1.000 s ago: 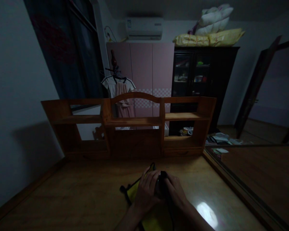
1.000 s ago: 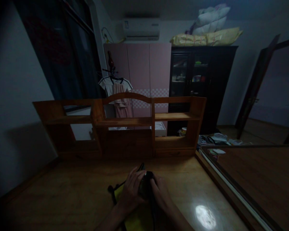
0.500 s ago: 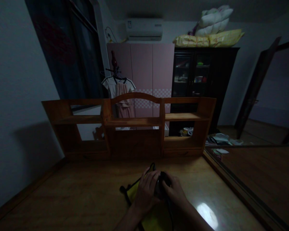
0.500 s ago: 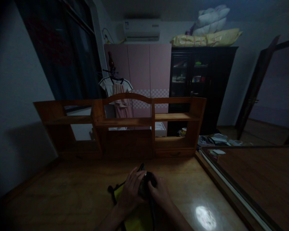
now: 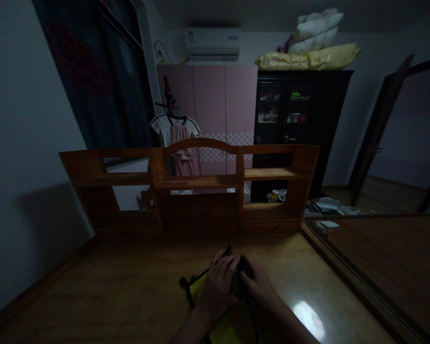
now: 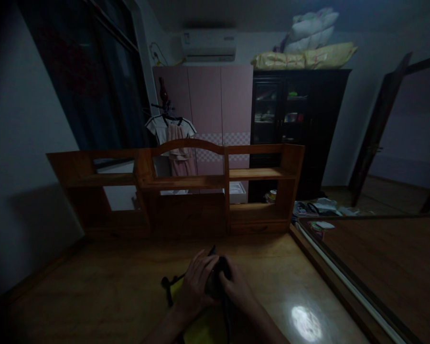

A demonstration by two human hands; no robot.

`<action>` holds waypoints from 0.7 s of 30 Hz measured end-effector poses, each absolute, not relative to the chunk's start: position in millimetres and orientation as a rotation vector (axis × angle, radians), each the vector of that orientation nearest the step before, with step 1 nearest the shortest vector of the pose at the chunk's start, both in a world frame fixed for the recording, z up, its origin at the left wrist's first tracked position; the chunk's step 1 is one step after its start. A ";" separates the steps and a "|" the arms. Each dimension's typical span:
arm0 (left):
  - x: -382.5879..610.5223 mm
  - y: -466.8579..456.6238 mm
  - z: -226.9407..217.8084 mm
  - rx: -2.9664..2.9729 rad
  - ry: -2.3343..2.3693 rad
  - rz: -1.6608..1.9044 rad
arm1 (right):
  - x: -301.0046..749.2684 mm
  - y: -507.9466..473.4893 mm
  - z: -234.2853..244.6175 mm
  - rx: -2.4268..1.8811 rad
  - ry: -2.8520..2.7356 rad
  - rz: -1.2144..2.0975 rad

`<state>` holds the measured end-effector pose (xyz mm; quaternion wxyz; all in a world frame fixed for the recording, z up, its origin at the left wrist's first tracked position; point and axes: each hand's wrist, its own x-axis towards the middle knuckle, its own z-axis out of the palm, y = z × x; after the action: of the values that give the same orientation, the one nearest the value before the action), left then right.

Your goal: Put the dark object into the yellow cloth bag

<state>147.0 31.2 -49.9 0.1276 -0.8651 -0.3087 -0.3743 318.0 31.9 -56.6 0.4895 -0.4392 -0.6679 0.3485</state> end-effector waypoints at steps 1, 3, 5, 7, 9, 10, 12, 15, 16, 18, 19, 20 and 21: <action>147.3 30.5 -48.3 -2.516 -0.880 -1.090 | 318.3 32.1 -58.5 -1.079 -1.610 0.853; 148.1 29.6 -46.1 -2.507 -0.861 -1.100 | 319.1 32.8 -62.2 -1.113 -1.598 0.865; 148.7 29.3 -45.3 -2.492 -0.848 -1.125 | 319.9 33.6 -65.3 -1.152 -1.601 0.871; 149.1 29.5 -45.5 -2.481 -0.843 -1.145 | 321.0 34.5 -68.0 -1.178 -1.608 0.868; 149.2 29.6 -45.6 -2.484 -0.843 -1.136 | 322.2 35.5 -70.8 -1.178 -1.613 0.868; 149.2 29.6 -45.5 -2.486 -0.847 -1.131 | 322.8 36.1 -72.3 -1.173 -1.611 0.870; 149.5 29.2 -44.9 -2.482 -0.846 -1.133 | 323.9 37.1 -75.0 -1.163 -1.603 0.888; 150.3 28.9 -44.0 -2.474 -0.848 -1.153 | 325.3 37.3 -76.0 -1.178 -1.585 0.933; 150.5 29.0 -44.0 -2.478 -0.847 -1.157 | 325.7 36.8 -75.0 -1.169 -1.586 0.953; 150.6 29.5 -44.5 -2.484 -0.856 -1.162 | 326.5 34.8 -71.2 -1.130 -1.596 0.989; 150.4 29.8 -45.0 -2.487 -0.859 -1.159 | 326.9 33.5 -68.8 -1.100 -1.605 1.006; 150.1 30.1 -45.5 -2.489 -0.862 -1.154 | 327.1 32.2 -66.6 -1.069 -1.615 1.024; 149.8 30.4 -46.0 -2.488 -0.868 -1.148 | 326.9 31.1 -64.6 -1.043 -1.613 1.033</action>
<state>149.8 30.4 -46.0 0.1332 -0.8578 -0.2992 -0.3960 326.9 31.1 -64.6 0.4621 -0.4241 -0.6558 0.4202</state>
